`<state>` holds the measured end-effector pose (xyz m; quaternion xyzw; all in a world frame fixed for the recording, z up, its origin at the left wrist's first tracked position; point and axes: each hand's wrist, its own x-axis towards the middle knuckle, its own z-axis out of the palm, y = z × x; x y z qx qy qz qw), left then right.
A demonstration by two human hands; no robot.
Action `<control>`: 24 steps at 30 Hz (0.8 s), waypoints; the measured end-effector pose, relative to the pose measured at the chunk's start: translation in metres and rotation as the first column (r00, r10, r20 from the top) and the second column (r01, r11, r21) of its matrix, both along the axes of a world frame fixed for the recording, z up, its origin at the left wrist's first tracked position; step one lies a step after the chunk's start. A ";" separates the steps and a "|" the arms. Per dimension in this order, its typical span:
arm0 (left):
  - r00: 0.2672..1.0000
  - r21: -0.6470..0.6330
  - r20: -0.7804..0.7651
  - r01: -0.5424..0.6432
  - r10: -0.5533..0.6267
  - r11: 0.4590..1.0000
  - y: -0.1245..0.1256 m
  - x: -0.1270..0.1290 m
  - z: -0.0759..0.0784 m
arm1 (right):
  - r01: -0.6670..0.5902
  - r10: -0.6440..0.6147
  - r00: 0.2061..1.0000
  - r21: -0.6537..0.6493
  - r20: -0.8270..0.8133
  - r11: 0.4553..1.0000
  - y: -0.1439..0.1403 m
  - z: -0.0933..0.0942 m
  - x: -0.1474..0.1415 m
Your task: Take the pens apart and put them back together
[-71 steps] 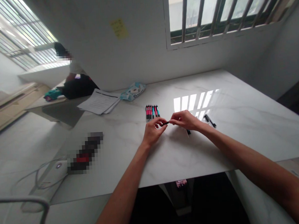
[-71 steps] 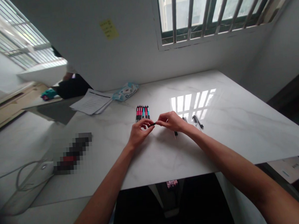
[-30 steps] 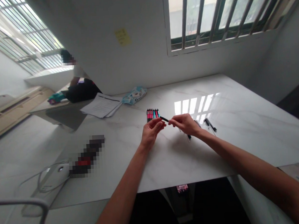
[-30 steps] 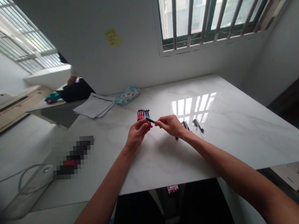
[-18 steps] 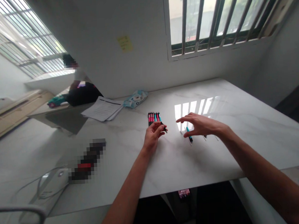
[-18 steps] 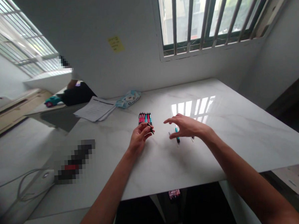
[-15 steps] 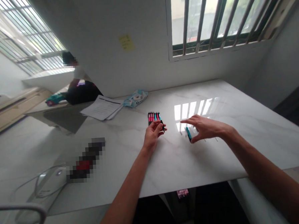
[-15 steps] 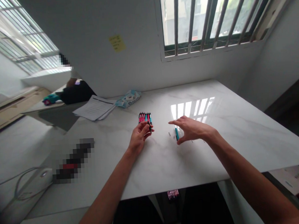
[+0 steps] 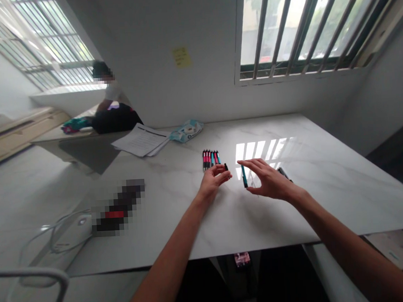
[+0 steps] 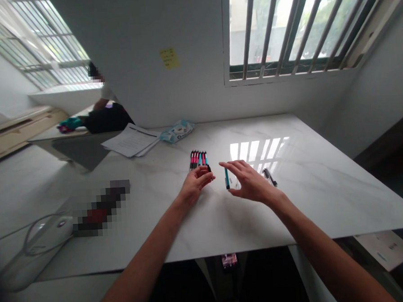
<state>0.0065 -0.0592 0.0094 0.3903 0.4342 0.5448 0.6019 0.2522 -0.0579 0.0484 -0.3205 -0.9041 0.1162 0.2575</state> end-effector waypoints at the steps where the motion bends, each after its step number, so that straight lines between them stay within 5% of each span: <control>1: 1.000 -0.007 0.010 0.017 -0.017 1.000 0.000 0.000 0.000 | -0.017 0.018 0.999 0.008 -0.026 1.000 -0.004 0.001 -0.009; 7: 0.994 -0.035 0.026 0.109 -0.108 0.993 -0.002 -0.001 -0.001 | -0.087 0.087 0.994 0.012 -0.059 0.996 -0.011 -0.003 -0.038; 16: 0.993 -0.018 -0.119 -0.002 -0.001 1.000 0.000 -0.004 0.002 | 0.251 -0.251 0.968 0.030 -0.011 0.967 0.006 -0.038 0.020; 20: 0.989 -0.015 -0.147 0.017 -0.019 1.000 -0.002 -0.003 0.004 | 0.262 -0.262 0.965 0.024 0.017 0.965 0.007 -0.051 0.026; 24: 0.986 -0.001 -0.166 0.001 -0.002 1.000 -0.002 -0.003 0.003 | 0.203 -0.204 0.978 -0.020 -0.045 0.979 0.007 -0.045 0.018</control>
